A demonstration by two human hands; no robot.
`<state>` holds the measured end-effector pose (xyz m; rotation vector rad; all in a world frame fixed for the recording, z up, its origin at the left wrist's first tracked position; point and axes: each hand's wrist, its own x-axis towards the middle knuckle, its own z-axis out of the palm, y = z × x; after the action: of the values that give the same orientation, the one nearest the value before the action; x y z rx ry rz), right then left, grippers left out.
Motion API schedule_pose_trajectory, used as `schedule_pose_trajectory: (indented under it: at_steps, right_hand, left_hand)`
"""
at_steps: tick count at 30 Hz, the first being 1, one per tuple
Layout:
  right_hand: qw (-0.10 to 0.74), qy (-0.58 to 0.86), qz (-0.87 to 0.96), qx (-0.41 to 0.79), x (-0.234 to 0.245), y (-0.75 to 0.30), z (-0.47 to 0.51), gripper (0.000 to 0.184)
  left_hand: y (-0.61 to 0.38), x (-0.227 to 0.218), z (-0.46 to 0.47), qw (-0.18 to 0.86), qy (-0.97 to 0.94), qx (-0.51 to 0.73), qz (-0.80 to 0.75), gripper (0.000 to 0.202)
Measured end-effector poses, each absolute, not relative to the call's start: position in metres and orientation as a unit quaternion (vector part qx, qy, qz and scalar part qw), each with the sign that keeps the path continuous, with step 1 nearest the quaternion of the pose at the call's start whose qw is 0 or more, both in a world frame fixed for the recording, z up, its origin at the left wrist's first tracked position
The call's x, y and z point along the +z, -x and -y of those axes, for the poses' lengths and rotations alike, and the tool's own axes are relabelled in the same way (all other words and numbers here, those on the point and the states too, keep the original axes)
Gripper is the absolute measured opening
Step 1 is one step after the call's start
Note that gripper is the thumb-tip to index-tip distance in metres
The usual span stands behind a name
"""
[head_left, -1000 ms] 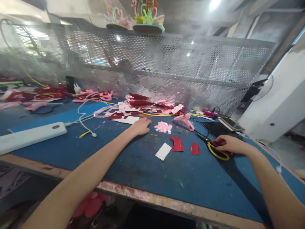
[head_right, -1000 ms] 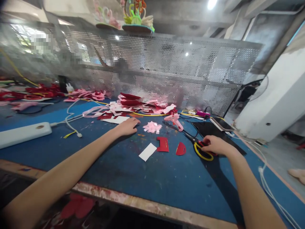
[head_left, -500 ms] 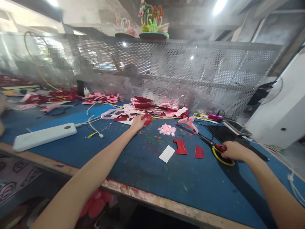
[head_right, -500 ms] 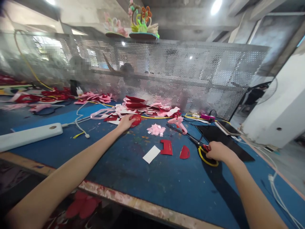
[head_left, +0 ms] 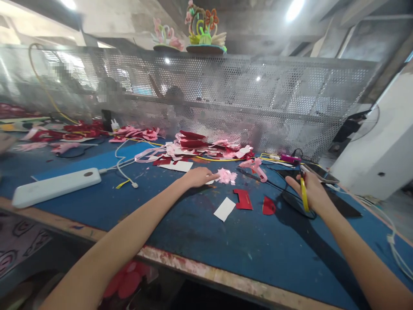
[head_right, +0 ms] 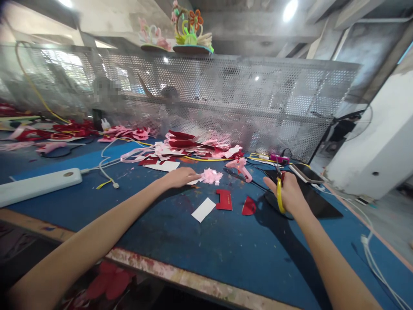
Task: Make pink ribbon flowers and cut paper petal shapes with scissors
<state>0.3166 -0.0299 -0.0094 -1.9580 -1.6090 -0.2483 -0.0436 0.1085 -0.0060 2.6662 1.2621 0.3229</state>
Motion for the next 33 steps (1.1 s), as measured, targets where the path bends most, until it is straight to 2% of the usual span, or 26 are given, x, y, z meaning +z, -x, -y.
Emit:
schedule_pose_trajectory:
  at_steps: [1, 4, 10, 15, 20, 26, 30, 33]
  right_hand:
    - [0.297, 0.729, 0.606, -0.114, -0.011, -0.314, 0.03, 0.038]
    - [0.298, 0.71, 0.619, -0.154, -0.015, -0.309, 0.029, 0.041]
    - [0.334, 0.675, 0.634, -0.177, -0.03, -0.296, 0.029, 0.044]
    - [0.304, 0.68, 0.65, -0.152, -0.041, -0.294, 0.026, 0.046]
    - [0.327, 0.663, 0.656, -0.154, -0.036, -0.299, 0.029, 0.046]
    - [0.322, 0.645, 0.676, -0.152, -0.033, -0.291, 0.033, 0.047]
    - [0.325, 0.648, 0.675, -0.138, -0.038, -0.286, 0.032, 0.048]
    - [0.33, 0.642, 0.681, -0.124, -0.04, -0.281, 0.031, 0.045]
  left_hand:
    - [0.042, -0.006, -0.109, 0.093, -0.891, 0.107, -0.431, 0.036]
    - [0.041, -0.003, -0.111, 0.1, -0.875, 0.111, -0.46, 0.025]
    - [0.047, 0.001, -0.114, 0.124, -0.839, 0.086, -0.523, 0.044]
    - [0.05, 0.002, -0.117, 0.168, -0.831, 0.06, -0.527, 0.057]
    - [0.052, 0.003, -0.117, 0.218, -0.831, 0.034, -0.51, 0.039]
    - [0.057, 0.011, -0.113, 0.241, -0.873, 0.008, -0.424, 0.07]
    - [0.058, 0.018, -0.108, 0.259, -0.876, 0.001, -0.407, 0.042]
    - [0.049, 0.024, -0.1, 0.308, -0.846, 0.132, -0.415, 0.026]
